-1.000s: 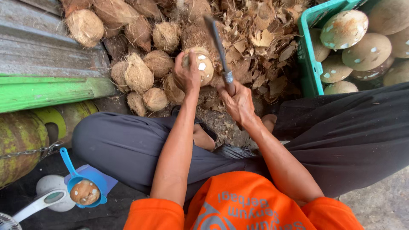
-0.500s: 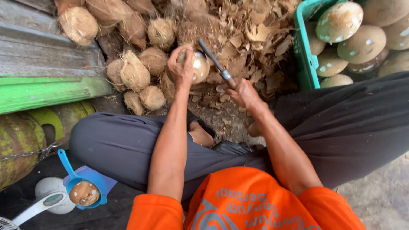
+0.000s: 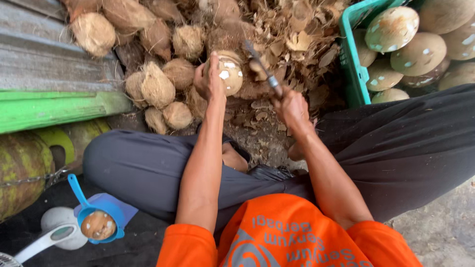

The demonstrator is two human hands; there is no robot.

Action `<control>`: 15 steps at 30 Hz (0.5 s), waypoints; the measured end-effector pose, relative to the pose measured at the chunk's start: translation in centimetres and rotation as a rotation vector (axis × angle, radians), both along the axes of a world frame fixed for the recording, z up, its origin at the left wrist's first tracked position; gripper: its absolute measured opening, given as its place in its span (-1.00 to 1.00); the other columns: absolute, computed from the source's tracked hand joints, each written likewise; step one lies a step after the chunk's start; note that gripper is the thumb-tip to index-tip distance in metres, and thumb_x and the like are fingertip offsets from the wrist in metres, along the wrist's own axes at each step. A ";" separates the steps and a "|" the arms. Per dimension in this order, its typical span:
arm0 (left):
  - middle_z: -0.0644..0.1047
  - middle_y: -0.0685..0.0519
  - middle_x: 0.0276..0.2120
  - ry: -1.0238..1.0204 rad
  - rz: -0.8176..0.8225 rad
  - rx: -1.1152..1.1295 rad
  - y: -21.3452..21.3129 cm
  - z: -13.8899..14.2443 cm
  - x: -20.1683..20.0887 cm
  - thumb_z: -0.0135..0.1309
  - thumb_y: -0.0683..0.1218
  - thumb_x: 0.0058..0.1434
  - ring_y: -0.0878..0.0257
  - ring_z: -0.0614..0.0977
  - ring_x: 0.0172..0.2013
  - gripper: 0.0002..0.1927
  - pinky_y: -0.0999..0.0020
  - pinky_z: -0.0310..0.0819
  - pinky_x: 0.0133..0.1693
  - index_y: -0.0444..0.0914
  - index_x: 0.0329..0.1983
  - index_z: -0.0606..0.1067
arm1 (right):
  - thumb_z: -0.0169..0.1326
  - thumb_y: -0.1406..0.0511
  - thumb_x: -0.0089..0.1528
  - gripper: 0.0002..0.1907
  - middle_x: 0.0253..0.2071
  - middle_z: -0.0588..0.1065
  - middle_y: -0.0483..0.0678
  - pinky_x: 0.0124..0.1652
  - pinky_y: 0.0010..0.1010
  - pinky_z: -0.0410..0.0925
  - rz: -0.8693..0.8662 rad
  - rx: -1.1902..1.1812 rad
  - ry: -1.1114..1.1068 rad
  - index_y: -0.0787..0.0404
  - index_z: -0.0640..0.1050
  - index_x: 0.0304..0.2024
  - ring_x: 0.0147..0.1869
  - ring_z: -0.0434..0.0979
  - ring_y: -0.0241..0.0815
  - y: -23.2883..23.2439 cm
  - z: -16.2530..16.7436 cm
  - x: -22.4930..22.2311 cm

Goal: The person sits on the ground and husks coconuts one at a time, chopping off the fibrous outer husk with a heavy bladed tool. Husked coconuts are placed into a green plastic crate, while unhusked coconuts are picked from a pile and husk debris accumulates on the ground.

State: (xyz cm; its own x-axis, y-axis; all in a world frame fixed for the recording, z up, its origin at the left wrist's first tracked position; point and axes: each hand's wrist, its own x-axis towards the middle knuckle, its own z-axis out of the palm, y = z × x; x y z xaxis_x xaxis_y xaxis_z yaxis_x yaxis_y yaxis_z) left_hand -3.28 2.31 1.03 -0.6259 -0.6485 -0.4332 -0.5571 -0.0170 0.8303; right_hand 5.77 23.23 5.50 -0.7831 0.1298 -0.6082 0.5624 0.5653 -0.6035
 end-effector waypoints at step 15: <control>0.63 0.10 -0.19 0.089 -0.365 -0.462 1.5 -3.3 -2.5 -0.18 0.20 0.29 0.28 0.59 -0.48 -0.66 0.37 0.38 -0.49 0.00 -0.35 0.55 | 0.10 -0.03 0.31 -0.51 -0.67 0.31 -0.20 -0.58 -0.37 0.25 -0.034 -0.272 0.077 0.12 0.38 -0.56 -0.63 0.25 -0.35 -2.1 4.7 -0.4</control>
State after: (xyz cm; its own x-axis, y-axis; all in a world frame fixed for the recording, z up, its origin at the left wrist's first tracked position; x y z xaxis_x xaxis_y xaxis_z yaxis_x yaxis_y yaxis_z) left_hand -5.82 3.86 -2.31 -0.8651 -0.4929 -0.0930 -0.3864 0.5367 0.7501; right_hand 5.41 21.18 10.17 -0.8264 -0.0031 -0.5631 0.5247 0.3587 -0.7720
